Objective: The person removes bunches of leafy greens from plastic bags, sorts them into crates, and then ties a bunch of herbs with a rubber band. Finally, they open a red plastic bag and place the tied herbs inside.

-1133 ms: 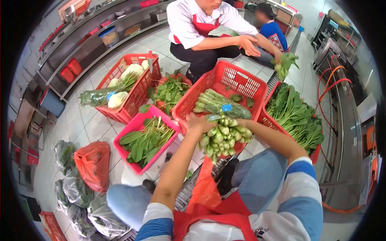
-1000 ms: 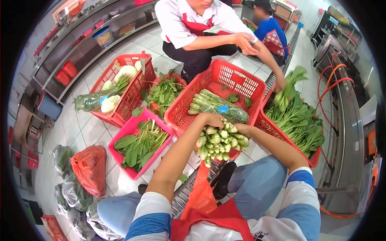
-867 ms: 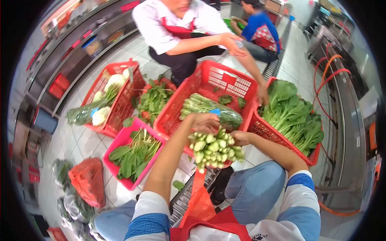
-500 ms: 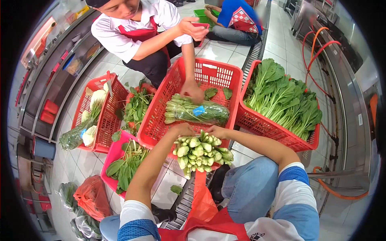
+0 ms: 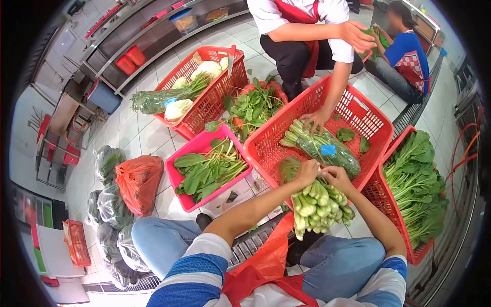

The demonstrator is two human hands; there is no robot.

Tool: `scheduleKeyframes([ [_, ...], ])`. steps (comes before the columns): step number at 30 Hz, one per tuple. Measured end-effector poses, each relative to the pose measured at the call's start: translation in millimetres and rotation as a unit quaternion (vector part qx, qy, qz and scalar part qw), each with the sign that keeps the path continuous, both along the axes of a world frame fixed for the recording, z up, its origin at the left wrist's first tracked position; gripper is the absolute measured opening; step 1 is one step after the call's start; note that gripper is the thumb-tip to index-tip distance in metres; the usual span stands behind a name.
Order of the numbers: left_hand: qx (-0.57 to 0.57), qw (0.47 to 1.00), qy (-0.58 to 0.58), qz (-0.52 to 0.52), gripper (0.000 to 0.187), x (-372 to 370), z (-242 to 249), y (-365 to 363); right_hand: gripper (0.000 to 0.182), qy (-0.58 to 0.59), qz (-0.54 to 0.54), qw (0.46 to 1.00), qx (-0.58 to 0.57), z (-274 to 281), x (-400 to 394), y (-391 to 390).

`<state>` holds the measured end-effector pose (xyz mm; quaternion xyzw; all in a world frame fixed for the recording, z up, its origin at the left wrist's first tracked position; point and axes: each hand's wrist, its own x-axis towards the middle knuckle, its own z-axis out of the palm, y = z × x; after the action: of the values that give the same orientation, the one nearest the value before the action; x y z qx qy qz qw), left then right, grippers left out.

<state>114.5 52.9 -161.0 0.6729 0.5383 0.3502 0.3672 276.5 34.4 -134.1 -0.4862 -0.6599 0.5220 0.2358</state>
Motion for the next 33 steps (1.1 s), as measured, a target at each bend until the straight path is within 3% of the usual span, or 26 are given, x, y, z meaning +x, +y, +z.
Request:
scheduleKeyframes([
  [1, -0.004, 1.0, -0.001, -0.002, 0.026, -3, 5, -3, 0.022, -0.001, -0.002, 1.0, -0.004, 6, -4, -3],
  [3, -0.138, 0.978, -0.156, 0.0, 0.034, -7, 24, -8, 0.016, 0.124, 0.007, 0.992, -0.001, 18, -19, -8],
  [4, -0.125, 0.962, -0.23, -0.075, 0.041, -8, 12, -7, 0.016, 0.191, 0.013, 0.981, -0.027, 20, -23, -7],
  [5, -0.122, 0.962, -0.231, -0.072, 0.041, -14, 24, -7, 0.016, 0.19, 0.016, 0.981, -0.026, 34, -26, -6],
  [8, -0.283, 0.903, -0.213, -0.244, 0.035, -50, 108, -29, 0.024, 0.089, 0.109, 0.987, -0.079, 78, -33, -18],
  [12, -0.373, 0.846, -0.252, -0.286, 0.031, -69, 148, -35, 0.031, 0.069, 0.222, 0.973, -0.008, 135, -32, -16],
  [14, -0.377, 0.881, -0.213, -0.192, 0.028, -66, 161, -39, 0.031, 0.019, 0.226, 0.973, -0.031, 141, -24, -13],
  [15, -0.404, 0.843, -0.212, -0.285, 0.03, -73, 156, -30, 0.031, -0.026, 0.247, 0.968, -0.041, 143, -19, -13],
  [17, -0.285, 0.897, -0.027, -0.337, 0.027, -76, 155, -27, 0.028, 0.013, 0.232, 0.968, -0.095, 132, -19, -11],
  [18, -0.286, 0.894, -0.027, -0.343, 0.027, -77, 156, -27, 0.024, 0.055, 0.238, 0.96, -0.139, 125, -19, -9],
  [20, -0.123, 0.928, 0.103, -0.336, 0.025, -82, 160, -28, 0.022, 0.053, 0.235, 0.961, -0.138, 116, -17, -5],
  [24, -0.028, 0.928, 0.176, -0.328, 0.014, -84, 160, -31, 0.015, 0.077, 0.221, 0.969, -0.075, 127, -22, -10],
  [26, 0.273, 0.932, 0.146, -0.186, 0.013, -80, 127, -37, 0.015, 0.079, 0.209, 0.973, -0.05, 125, -24, -12],
  [27, 0.273, 0.932, 0.147, -0.188, 0.013, -80, 122, -42, 0.016, 0.104, 0.165, 0.98, -0.04, 119, -25, -11],
  [29, 0.009, 0.996, -0.021, -0.09, 0.013, -79, 118, -47, 0.018, 0.127, 0.116, 0.985, -0.026, 100, -29, -2],
  [30, 0.005, 0.995, -0.021, -0.093, 0.013, -78, 115, -44, 0.018, 0.134, 0.043, 0.99, 0.001, 82, -32, 6],
  [31, -0.077, 0.992, -0.078, -0.059, 0.014, -77, 110, -36, 0.02, 0.139, -0.031, 0.989, 0.028, 67, -33, 9],
  [32, -0.151, 0.979, -0.134, -0.025, 0.017, -75, 106, -24, 0.029, 0.16, -0.066, 0.984, 0.031, 60, -32, 10],
  [33, -0.147, 0.98, -0.134, -0.027, 0.017, -77, 103, -12, 0.029, 0.16, -0.067, 0.984, 0.035, 70, -29, 7],
])
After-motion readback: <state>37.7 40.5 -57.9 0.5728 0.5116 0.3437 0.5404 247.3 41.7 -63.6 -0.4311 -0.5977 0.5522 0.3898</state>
